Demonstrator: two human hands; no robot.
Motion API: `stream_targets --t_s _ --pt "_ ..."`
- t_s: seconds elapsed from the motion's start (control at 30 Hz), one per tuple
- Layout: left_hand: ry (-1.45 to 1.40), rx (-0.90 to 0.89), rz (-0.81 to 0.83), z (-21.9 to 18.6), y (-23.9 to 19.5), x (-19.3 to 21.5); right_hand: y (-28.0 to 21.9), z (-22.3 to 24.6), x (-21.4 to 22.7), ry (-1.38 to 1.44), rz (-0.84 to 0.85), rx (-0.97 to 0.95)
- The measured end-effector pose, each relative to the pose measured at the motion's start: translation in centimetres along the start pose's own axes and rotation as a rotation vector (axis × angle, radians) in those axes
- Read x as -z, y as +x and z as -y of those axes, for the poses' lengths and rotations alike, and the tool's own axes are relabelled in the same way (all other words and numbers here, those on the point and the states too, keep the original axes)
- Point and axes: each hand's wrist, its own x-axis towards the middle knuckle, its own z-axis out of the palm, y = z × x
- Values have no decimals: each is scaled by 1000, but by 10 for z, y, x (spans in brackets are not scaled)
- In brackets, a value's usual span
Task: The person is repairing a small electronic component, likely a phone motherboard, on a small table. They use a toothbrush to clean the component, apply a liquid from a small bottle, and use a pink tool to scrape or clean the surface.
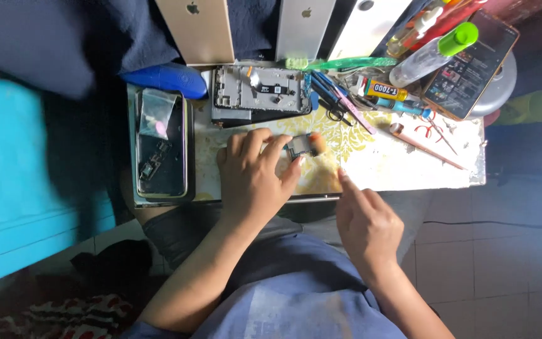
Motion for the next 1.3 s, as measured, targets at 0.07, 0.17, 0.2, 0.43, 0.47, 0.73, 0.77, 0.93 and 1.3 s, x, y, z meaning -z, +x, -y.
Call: stream_targets --t_s 0.07,0.17,0.2,0.43,0.47,0.73,0.77,0.93,1.3 --pt "7 -8 -3 0 1 -1 5 5 -3 -3 -16 23" --pt "32 -14 -2 1 -1 -3 -1 8 0 11 -4 50" --pt "42 -18 -9 2 0 -5 -3 7 1 19 14 56" --pt "58 -21 -20 -1 -1 -2 2 13 1 22 -3 72" --pt "38 -23 -15 -2 1 -1 2 8 2 -27 4 55" --pt "34 -36 -22 0 0 -4 -5 9 -4 -69 -11 79" --pt "38 -42 -26 0 0 -5 -3 6 -7 -102 -24 60" --pt "68 -48 -48 0 0 -4 -7 9 -7 -15 9 69" --pt "77 -48 -62 2 -3 -7 0 -1 -10 -101 -16 65"
